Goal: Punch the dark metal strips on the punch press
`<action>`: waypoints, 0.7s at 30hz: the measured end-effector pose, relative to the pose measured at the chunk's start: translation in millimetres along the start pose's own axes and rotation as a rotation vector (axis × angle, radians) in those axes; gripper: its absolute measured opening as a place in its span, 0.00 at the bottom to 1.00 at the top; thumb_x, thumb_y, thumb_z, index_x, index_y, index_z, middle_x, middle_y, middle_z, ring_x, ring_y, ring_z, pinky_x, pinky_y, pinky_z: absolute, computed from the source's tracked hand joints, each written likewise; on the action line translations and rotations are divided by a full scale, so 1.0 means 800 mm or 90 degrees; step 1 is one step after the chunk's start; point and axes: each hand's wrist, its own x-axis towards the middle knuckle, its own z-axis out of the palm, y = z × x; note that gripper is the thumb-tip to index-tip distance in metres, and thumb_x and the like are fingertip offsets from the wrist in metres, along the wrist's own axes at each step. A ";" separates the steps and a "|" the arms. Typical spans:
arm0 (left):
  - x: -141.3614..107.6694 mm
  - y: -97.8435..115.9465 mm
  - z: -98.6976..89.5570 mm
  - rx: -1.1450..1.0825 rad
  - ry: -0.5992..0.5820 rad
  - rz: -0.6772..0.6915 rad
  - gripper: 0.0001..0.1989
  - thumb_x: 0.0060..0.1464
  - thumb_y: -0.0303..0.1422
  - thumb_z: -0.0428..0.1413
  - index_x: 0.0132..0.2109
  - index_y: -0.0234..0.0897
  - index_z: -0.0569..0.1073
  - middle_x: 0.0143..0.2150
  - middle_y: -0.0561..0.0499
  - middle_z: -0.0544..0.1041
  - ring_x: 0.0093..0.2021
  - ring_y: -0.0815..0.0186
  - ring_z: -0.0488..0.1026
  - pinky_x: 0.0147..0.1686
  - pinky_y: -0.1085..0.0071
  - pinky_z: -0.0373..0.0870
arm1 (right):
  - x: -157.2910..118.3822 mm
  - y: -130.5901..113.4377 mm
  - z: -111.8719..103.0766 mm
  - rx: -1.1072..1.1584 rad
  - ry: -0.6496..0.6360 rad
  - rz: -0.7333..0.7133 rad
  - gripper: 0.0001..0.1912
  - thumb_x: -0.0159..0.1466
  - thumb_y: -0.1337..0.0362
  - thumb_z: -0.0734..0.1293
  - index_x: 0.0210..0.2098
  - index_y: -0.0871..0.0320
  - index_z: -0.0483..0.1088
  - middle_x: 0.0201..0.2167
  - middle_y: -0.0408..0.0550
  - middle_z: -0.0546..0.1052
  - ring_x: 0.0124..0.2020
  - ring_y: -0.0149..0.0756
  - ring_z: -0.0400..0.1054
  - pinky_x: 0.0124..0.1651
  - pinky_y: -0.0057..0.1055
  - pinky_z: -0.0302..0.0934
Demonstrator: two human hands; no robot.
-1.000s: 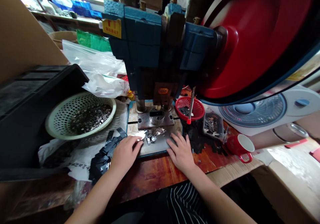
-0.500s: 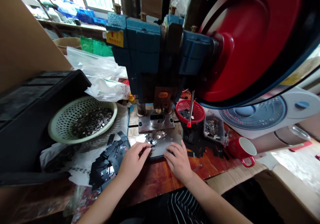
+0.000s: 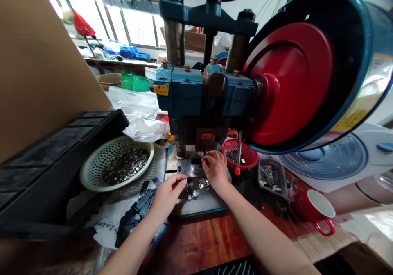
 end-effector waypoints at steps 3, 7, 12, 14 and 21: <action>0.008 0.006 -0.001 0.014 0.013 0.017 0.14 0.52 0.42 0.52 0.40 0.39 0.75 0.38 0.50 0.79 0.37 0.62 0.75 0.39 0.67 0.70 | 0.008 -0.003 0.008 -0.018 -0.014 -0.028 0.07 0.62 0.62 0.65 0.31 0.51 0.75 0.37 0.46 0.74 0.48 0.42 0.61 0.59 0.47 0.45; 0.023 0.015 -0.001 0.013 0.020 -0.001 0.15 0.52 0.41 0.52 0.42 0.39 0.75 0.37 0.51 0.79 0.36 0.61 0.75 0.35 0.67 0.71 | 0.000 -0.002 0.002 -0.020 -0.040 -0.085 0.07 0.64 0.61 0.63 0.36 0.50 0.75 0.38 0.43 0.76 0.51 0.42 0.61 0.62 0.51 0.38; 0.050 0.023 0.007 0.047 0.066 0.069 0.12 0.52 0.38 0.52 0.39 0.39 0.76 0.38 0.51 0.79 0.39 0.62 0.75 0.42 0.66 0.69 | -0.010 0.002 -0.010 -0.031 -0.068 -0.140 0.11 0.64 0.59 0.62 0.44 0.48 0.73 0.47 0.43 0.75 0.55 0.43 0.58 0.63 0.54 0.33; 0.059 0.026 0.012 0.063 0.080 0.084 0.12 0.52 0.38 0.51 0.39 0.39 0.76 0.38 0.51 0.79 0.39 0.62 0.74 0.42 0.66 0.69 | -0.012 0.006 -0.009 -0.020 -0.077 -0.137 0.11 0.64 0.58 0.62 0.45 0.47 0.72 0.48 0.42 0.74 0.56 0.44 0.57 0.63 0.55 0.34; 0.076 0.031 0.032 0.124 0.096 0.114 0.12 0.54 0.36 0.51 0.40 0.38 0.76 0.39 0.50 0.79 0.39 0.63 0.74 0.42 0.66 0.69 | -0.018 0.024 -0.001 0.064 -0.042 -0.076 0.16 0.67 0.58 0.58 0.50 0.52 0.69 0.51 0.47 0.72 0.57 0.43 0.59 0.60 0.50 0.46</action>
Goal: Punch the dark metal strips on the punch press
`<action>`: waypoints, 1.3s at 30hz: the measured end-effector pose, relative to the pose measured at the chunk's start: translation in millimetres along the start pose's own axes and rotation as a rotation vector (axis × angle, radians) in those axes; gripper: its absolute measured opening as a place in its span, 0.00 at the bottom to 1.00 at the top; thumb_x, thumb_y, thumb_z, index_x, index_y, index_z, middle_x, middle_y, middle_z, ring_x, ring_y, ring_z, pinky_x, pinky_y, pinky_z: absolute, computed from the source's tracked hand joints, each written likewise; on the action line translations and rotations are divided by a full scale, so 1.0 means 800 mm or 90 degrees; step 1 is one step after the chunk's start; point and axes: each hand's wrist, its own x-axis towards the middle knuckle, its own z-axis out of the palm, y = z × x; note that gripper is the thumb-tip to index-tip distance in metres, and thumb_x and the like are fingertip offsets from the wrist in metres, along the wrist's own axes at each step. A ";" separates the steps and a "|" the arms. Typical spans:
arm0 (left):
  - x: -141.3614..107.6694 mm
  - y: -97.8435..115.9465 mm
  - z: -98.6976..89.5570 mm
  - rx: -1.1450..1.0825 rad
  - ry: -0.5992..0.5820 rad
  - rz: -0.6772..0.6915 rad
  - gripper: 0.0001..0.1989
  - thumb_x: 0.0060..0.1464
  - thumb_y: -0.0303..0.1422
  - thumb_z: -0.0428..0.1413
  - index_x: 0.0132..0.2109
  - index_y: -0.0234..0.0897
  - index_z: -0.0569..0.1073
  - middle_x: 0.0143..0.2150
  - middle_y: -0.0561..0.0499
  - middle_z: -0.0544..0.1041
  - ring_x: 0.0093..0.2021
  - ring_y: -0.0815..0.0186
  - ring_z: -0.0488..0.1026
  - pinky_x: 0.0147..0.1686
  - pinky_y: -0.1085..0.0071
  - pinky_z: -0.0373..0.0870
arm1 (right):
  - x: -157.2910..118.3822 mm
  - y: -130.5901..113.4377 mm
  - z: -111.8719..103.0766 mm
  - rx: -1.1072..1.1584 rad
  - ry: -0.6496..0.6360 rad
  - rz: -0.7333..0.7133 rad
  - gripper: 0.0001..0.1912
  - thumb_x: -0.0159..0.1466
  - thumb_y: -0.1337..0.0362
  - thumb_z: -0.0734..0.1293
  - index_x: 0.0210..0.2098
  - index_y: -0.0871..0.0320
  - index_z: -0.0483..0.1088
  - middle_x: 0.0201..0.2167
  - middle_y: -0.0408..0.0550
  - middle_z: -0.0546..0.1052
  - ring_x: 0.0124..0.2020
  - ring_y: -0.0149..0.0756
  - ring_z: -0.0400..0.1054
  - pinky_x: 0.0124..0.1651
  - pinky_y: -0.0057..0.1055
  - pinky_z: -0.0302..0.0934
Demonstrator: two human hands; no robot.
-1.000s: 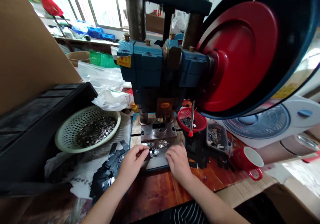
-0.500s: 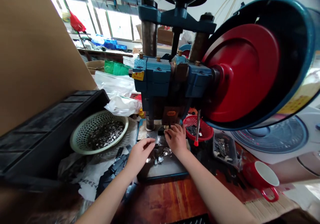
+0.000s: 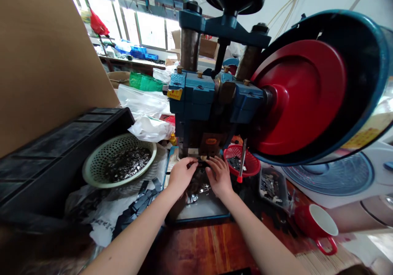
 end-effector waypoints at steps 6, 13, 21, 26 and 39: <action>0.008 -0.004 0.011 0.039 0.036 0.018 0.10 0.53 0.35 0.52 0.37 0.38 0.77 0.38 0.48 0.78 0.41 0.61 0.73 0.45 0.63 0.67 | -0.004 0.001 -0.003 -0.032 -0.022 -0.041 0.14 0.66 0.57 0.60 0.48 0.47 0.71 0.51 0.42 0.72 0.58 0.44 0.57 0.62 0.52 0.42; 0.013 -0.008 0.014 0.068 0.051 0.025 0.10 0.53 0.35 0.52 0.36 0.36 0.77 0.36 0.47 0.78 0.40 0.60 0.73 0.44 0.63 0.66 | 0.001 -0.001 -0.006 -0.073 -0.029 -0.052 0.14 0.66 0.57 0.60 0.48 0.46 0.71 0.51 0.43 0.73 0.58 0.45 0.57 0.63 0.54 0.37; 0.017 -0.015 0.016 0.074 0.036 0.015 0.11 0.54 0.37 0.52 0.36 0.39 0.77 0.37 0.50 0.79 0.39 0.63 0.73 0.42 0.67 0.67 | 0.003 0.000 -0.007 -0.060 -0.028 -0.051 0.13 0.66 0.57 0.60 0.47 0.47 0.71 0.49 0.43 0.74 0.57 0.44 0.58 0.63 0.53 0.39; 0.016 -0.013 0.014 0.097 0.048 0.011 0.10 0.53 0.37 0.52 0.36 0.39 0.77 0.36 0.50 0.79 0.40 0.61 0.73 0.44 0.65 0.66 | 0.004 -0.001 -0.007 -0.060 -0.022 -0.060 0.14 0.65 0.58 0.60 0.48 0.49 0.71 0.48 0.45 0.74 0.56 0.43 0.59 0.63 0.52 0.42; 0.023 -0.027 0.023 0.097 0.049 0.031 0.10 0.52 0.35 0.53 0.37 0.38 0.77 0.38 0.47 0.77 0.43 0.59 0.71 0.46 0.61 0.64 | 0.006 -0.010 -0.005 -0.155 -0.007 -0.082 0.14 0.64 0.54 0.62 0.47 0.46 0.71 0.47 0.44 0.74 0.57 0.45 0.58 0.64 0.53 0.32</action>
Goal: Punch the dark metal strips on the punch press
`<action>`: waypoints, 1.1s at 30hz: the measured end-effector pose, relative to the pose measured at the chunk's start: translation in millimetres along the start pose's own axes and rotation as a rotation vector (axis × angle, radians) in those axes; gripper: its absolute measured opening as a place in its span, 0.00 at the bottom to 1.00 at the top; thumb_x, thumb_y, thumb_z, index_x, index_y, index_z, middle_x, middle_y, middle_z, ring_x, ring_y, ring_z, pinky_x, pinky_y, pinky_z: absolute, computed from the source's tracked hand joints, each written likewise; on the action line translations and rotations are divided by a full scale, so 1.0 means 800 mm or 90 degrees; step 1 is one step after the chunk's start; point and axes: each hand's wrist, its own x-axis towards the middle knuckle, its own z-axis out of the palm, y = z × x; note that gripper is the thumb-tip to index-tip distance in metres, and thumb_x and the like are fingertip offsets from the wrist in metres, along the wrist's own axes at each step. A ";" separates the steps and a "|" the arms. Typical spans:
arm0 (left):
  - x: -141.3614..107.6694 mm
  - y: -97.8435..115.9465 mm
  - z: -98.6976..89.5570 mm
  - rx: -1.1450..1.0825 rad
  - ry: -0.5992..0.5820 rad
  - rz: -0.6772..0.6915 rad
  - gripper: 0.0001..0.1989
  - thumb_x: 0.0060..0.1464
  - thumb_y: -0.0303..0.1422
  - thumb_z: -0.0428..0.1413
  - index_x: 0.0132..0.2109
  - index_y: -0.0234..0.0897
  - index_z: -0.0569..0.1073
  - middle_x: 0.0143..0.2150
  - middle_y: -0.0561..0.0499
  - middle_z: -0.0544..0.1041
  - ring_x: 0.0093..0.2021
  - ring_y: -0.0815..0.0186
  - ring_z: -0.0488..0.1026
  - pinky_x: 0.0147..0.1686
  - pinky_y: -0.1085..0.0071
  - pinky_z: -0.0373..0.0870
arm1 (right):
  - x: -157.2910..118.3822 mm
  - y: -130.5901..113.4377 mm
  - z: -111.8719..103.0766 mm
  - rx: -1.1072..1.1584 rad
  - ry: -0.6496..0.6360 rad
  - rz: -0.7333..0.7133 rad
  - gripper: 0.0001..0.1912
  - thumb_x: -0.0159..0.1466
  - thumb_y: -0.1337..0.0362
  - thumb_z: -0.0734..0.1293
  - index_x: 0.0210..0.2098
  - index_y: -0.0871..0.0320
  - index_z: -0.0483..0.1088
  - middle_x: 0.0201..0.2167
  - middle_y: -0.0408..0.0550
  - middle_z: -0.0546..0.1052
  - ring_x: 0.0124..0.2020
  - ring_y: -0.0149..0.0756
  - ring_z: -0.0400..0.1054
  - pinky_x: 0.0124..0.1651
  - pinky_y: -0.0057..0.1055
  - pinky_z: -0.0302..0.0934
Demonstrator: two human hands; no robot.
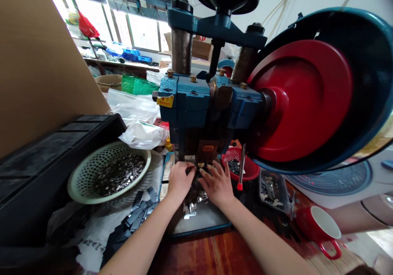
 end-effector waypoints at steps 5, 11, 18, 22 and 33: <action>0.004 -0.006 0.001 -0.033 -0.025 0.027 0.10 0.53 0.34 0.52 0.39 0.39 0.76 0.38 0.48 0.78 0.41 0.61 0.72 0.45 0.63 0.66 | 0.009 -0.005 -0.005 0.010 -0.018 0.000 0.12 0.64 0.54 0.63 0.43 0.48 0.73 0.44 0.43 0.76 0.56 0.44 0.59 0.64 0.52 0.32; 0.001 -0.006 -0.004 -0.051 -0.037 0.053 0.09 0.53 0.34 0.52 0.36 0.40 0.77 0.37 0.49 0.77 0.42 0.62 0.72 0.47 0.63 0.65 | 0.006 0.002 -0.008 0.083 -0.048 0.017 0.12 0.65 0.59 0.61 0.46 0.50 0.71 0.45 0.44 0.76 0.54 0.43 0.61 0.63 0.51 0.39; 0.002 -0.005 -0.001 -0.058 -0.033 0.036 0.09 0.53 0.34 0.52 0.36 0.39 0.76 0.37 0.48 0.77 0.42 0.61 0.71 0.47 0.62 0.66 | 0.002 0.003 -0.004 0.058 -0.042 -0.006 0.13 0.65 0.59 0.61 0.47 0.47 0.71 0.46 0.44 0.75 0.55 0.43 0.60 0.63 0.53 0.37; 0.000 -0.002 0.001 -0.068 -0.032 0.026 0.09 0.52 0.32 0.51 0.36 0.39 0.76 0.37 0.48 0.76 0.42 0.61 0.71 0.47 0.63 0.66 | 0.004 -0.001 -0.004 0.048 -0.040 0.005 0.13 0.64 0.57 0.63 0.47 0.46 0.71 0.46 0.43 0.75 0.56 0.44 0.59 0.64 0.55 0.35; -0.003 -0.005 -0.012 -0.130 -0.012 -0.006 0.13 0.55 0.37 0.49 0.43 0.37 0.73 0.42 0.47 0.74 0.42 0.63 0.71 0.45 0.65 0.68 | -0.021 0.022 -0.004 0.274 0.062 0.166 0.14 0.65 0.61 0.58 0.46 0.55 0.71 0.45 0.51 0.75 0.53 0.43 0.64 0.56 0.46 0.56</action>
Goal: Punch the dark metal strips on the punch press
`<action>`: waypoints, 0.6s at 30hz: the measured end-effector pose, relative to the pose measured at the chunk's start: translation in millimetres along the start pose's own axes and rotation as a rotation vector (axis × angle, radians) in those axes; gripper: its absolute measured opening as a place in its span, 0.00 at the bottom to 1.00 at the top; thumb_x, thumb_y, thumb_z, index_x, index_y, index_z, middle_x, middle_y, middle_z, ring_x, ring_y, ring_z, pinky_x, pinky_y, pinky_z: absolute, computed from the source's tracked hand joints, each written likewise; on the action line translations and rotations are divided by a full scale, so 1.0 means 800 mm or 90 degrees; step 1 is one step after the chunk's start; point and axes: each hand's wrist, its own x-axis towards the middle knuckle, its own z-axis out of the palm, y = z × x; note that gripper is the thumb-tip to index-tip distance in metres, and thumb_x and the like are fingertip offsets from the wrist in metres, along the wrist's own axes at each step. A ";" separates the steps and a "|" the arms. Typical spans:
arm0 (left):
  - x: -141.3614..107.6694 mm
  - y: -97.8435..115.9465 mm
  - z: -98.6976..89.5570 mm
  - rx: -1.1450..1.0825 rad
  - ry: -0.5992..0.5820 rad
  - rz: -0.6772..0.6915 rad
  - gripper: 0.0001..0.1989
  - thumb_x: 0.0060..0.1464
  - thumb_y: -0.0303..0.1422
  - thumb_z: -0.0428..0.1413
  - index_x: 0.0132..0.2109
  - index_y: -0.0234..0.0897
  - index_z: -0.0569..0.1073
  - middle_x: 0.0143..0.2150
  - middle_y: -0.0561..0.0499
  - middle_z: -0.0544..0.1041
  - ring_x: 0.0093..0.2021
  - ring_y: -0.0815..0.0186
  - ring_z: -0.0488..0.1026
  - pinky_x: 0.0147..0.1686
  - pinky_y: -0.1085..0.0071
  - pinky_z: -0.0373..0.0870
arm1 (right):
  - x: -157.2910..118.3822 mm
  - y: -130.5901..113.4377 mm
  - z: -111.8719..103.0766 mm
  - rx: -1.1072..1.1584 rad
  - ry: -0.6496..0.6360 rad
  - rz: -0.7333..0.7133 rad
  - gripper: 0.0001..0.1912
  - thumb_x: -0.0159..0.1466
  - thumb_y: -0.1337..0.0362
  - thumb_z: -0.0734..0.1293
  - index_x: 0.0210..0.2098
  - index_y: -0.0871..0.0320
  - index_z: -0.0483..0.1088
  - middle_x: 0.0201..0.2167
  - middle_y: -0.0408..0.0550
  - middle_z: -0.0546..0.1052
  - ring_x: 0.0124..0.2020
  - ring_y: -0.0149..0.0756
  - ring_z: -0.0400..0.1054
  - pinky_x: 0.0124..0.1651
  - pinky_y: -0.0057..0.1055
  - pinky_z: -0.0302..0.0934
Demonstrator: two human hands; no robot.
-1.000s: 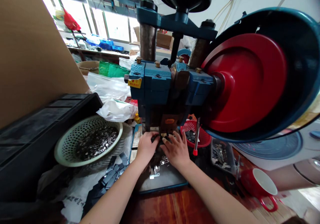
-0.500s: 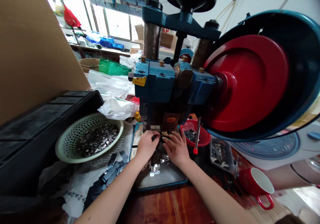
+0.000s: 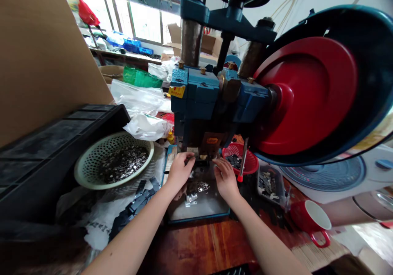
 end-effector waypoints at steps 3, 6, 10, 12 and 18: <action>-0.013 -0.001 -0.013 0.004 0.008 -0.005 0.13 0.56 0.38 0.48 0.42 0.37 0.72 0.43 0.47 0.72 0.41 0.63 0.71 0.45 0.64 0.68 | -0.026 0.011 -0.010 0.138 0.025 0.182 0.16 0.65 0.56 0.57 0.44 0.56 0.71 0.39 0.51 0.77 0.44 0.41 0.70 0.50 0.41 0.62; -0.031 -0.002 -0.025 0.029 -0.001 0.006 0.12 0.56 0.38 0.49 0.41 0.39 0.72 0.43 0.48 0.72 0.42 0.63 0.70 0.46 0.63 0.67 | -0.050 0.015 -0.026 0.263 0.033 0.338 0.20 0.64 0.50 0.58 0.43 0.58 0.70 0.35 0.51 0.78 0.39 0.42 0.72 0.45 0.39 0.64; -0.055 -0.006 -0.034 0.036 0.000 0.002 0.12 0.55 0.39 0.49 0.41 0.39 0.72 0.44 0.47 0.72 0.44 0.62 0.70 0.44 0.64 0.68 | -0.066 0.010 -0.049 0.430 0.077 0.398 0.27 0.64 0.44 0.55 0.42 0.59 0.71 0.35 0.52 0.78 0.38 0.42 0.72 0.44 0.39 0.65; -0.067 -0.009 -0.038 0.041 -0.007 -0.009 0.12 0.55 0.39 0.49 0.42 0.39 0.72 0.44 0.48 0.73 0.44 0.61 0.70 0.43 0.65 0.68 | -0.066 0.007 -0.057 0.478 0.099 0.387 0.27 0.64 0.43 0.54 0.41 0.59 0.71 0.35 0.51 0.78 0.39 0.41 0.72 0.45 0.39 0.65; -0.097 -0.021 -0.063 0.077 0.002 -0.061 0.15 0.55 0.42 0.49 0.44 0.40 0.72 0.45 0.48 0.73 0.44 0.61 0.71 0.44 0.66 0.69 | -0.058 0.011 -0.052 0.453 0.085 0.369 0.22 0.61 0.47 0.61 0.38 0.58 0.73 0.34 0.50 0.78 0.37 0.40 0.71 0.44 0.37 0.64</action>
